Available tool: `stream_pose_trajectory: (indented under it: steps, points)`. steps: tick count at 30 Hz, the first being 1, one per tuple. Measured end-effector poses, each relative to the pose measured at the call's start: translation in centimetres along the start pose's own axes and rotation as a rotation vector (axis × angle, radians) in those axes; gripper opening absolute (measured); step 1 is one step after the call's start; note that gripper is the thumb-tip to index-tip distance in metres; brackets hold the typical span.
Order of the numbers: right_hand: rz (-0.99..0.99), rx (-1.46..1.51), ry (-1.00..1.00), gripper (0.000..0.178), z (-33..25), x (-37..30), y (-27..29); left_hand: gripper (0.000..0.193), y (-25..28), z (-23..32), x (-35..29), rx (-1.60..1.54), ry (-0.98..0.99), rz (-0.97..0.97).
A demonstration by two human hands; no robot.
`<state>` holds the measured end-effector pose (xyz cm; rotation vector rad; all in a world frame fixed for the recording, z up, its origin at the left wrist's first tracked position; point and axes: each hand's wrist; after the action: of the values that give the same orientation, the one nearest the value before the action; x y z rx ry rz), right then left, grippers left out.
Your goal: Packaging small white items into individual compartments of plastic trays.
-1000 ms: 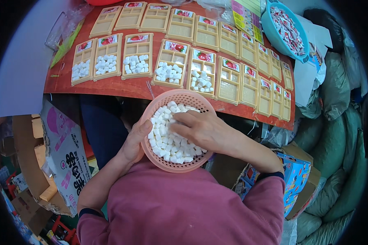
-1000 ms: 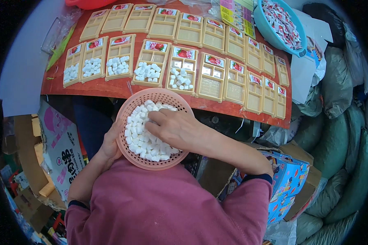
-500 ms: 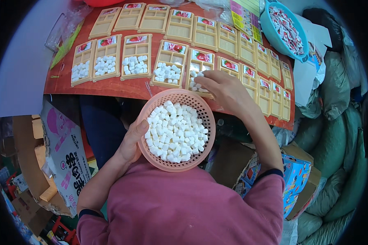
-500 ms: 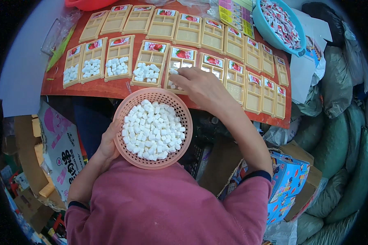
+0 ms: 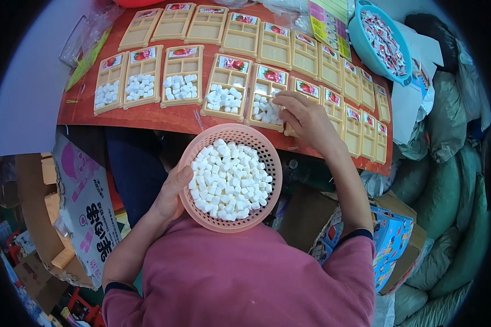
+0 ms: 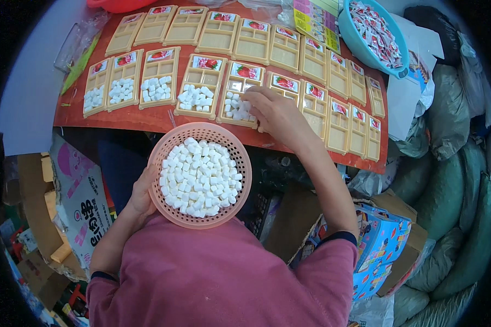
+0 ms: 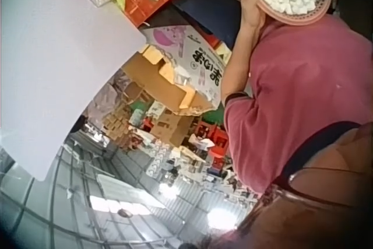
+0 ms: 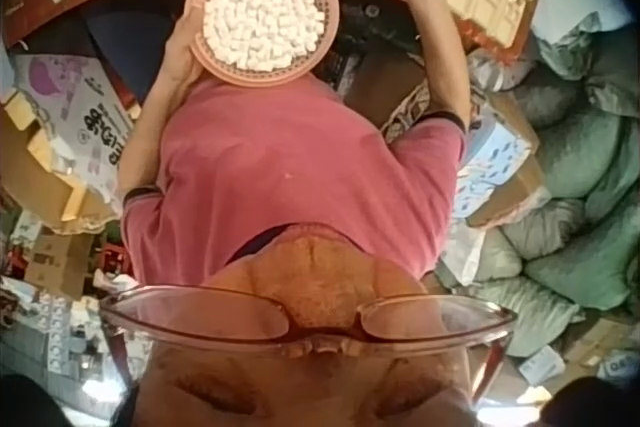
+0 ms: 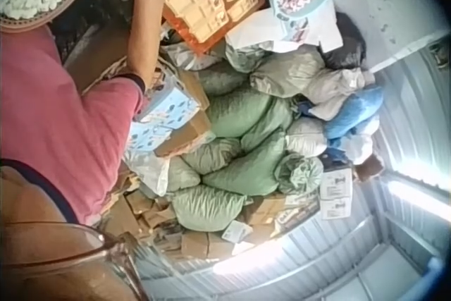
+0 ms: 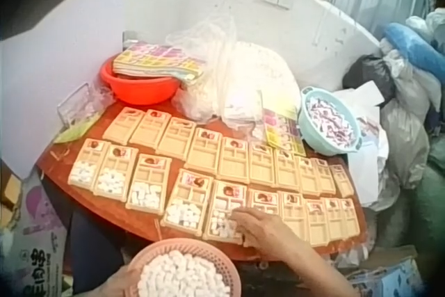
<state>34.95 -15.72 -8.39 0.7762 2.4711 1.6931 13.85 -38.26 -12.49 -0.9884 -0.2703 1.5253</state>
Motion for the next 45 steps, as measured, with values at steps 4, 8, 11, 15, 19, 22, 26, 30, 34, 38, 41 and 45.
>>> stream_pose_trajectory:
  steps: [4, 8, 11, 15, 19, 22, 26, 30, 34, 38, 41, 45]
  points:
    - [0.051, 0.023, 0.019, 0.018, 0.8, -0.1, -1.5, 0.056, 0.2, -0.5, 0.1, -0.008, 0.007, -0.006]
    - [0.161, 0.045, -0.011, 0.012, 0.3, 0.0, -0.9, 0.055, 0.4, -0.6, -0.1, -0.019, 0.017, -0.014]
    - [0.112, 0.152, -0.074, 0.011, 0.2, -0.3, 0.2, 0.055, 0.3, -0.6, -0.3, -0.029, 0.0, 0.015]
    - [0.03, 0.163, 0.0, 0.01, -0.3, -0.7, -0.4, 0.054, 0.2, -0.7, -0.2, -0.02, 0.021, 0.01]
    - [0.133, -0.02, -0.004, 0.009, -0.3, -0.3, -1.8, 0.053, 0.1, -0.7, -0.2, -0.025, 0.026, -0.023]
    - [0.145, -0.05, 0.0, 0.008, -0.4, -0.4, -2.3, 0.061, 0.1, -0.6, -0.2, -0.033, 0.052, -0.018]
    - [0.188, 0.091, -0.038, 0.009, 0.2, -0.2, -1.5, 0.07, 0.4, -0.8, -0.4, -0.058, 0.091, 0.01]
    - [0.246, -0.128, -0.004, 0.009, 2.4, 1.0, -0.5, 0.069, 0.1, -0.7, -0.2, -0.055, 0.091, -0.029]
    - [0.015, -0.288, -0.003, 0.011, 3.5, 2.4, -1.1, 0.069, 0.0, -0.7, -0.1, -0.062, 0.09, -0.023]
    - [-0.089, -0.293, -0.088, 0.013, 3.4, 2.8, -1.3, 0.067, 0.4, -0.8, -0.1, -0.088, 0.086, -0.015]
    - [0.083, -0.128, -0.103, 0.011, 2.6, 2.4, -1.2, 0.066, 0.5, -0.7, -0.2, -0.093, 0.075, -0.026]
    - [0.043, 0.071, -0.079, 0.012, 0.7, 1.4, -0.7, 0.065, 0.6, -0.7, 0.1, -0.101, 0.078, -0.057]
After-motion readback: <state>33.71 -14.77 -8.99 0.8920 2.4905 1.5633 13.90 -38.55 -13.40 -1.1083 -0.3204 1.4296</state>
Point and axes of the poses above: each hand's wrist, its own x-axis towards the middle knuckle, its own y-axis out of the back of the hand, z = x × y, and after that the axes turned 7 degrees about y, right-handed
